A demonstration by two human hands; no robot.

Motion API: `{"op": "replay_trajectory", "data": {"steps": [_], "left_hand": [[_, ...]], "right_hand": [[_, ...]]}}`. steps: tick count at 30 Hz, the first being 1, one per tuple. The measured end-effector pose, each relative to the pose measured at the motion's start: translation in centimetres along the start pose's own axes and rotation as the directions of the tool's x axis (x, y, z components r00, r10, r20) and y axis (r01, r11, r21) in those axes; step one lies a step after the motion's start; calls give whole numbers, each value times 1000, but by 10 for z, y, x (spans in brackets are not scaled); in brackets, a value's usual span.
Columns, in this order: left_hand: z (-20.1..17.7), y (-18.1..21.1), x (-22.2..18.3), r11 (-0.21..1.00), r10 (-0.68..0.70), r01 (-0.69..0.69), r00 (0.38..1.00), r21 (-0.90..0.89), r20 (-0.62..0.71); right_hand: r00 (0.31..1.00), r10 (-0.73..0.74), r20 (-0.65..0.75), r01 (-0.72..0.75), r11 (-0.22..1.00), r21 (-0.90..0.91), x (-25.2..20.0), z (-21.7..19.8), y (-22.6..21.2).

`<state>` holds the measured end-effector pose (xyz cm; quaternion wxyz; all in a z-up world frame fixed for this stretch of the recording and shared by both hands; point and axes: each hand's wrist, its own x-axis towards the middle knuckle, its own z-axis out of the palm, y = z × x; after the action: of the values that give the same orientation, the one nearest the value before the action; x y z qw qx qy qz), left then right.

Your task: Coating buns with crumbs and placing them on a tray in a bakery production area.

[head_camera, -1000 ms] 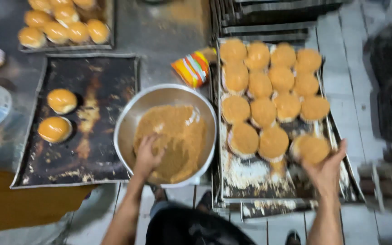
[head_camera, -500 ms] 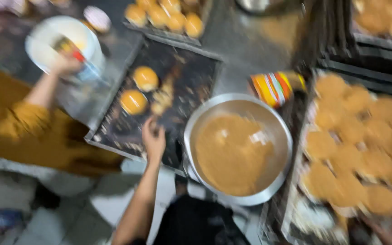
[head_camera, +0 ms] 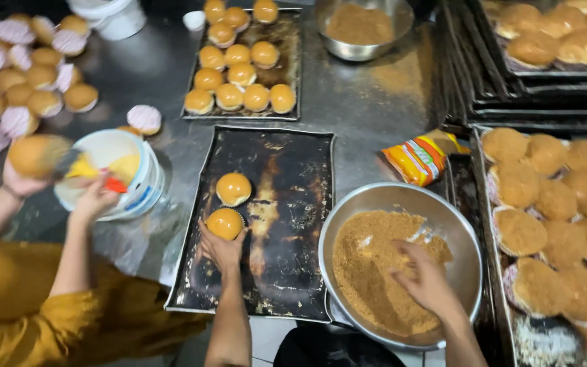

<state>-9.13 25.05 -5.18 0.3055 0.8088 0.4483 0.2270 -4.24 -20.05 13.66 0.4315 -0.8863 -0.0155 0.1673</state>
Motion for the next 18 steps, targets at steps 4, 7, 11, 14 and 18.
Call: {"op": "replay_trajectory", "data": {"steps": [4, 7, 11, 14, 18], "left_hand": [[-10, 28, -5, 954, 95, -118, 991, -274, -97], [-8, 36, -28, 857, 25, -34, 999, -514, -25], [-7, 62, -81, 597, 19, 373, 879, -711, 477], [6, 84, -112, 575, 263, 333, 789, -747, 554], [30, 95, -122, 482, 422, 450, 633, -752, 649]], "right_hand": [[973, -155, 171, 183, 969, -164, 41, 34, 27], [964, -166, 209, 177, 984, -34, 51, 50, 34], [945, -170, 279, 92, 958, 272, 27, 60, -25], [968, -219, 123, 184, 952, 246, 52, 79, 2], [971, -211, -109, 182, 956, -232, 116, 76, 96]]}}
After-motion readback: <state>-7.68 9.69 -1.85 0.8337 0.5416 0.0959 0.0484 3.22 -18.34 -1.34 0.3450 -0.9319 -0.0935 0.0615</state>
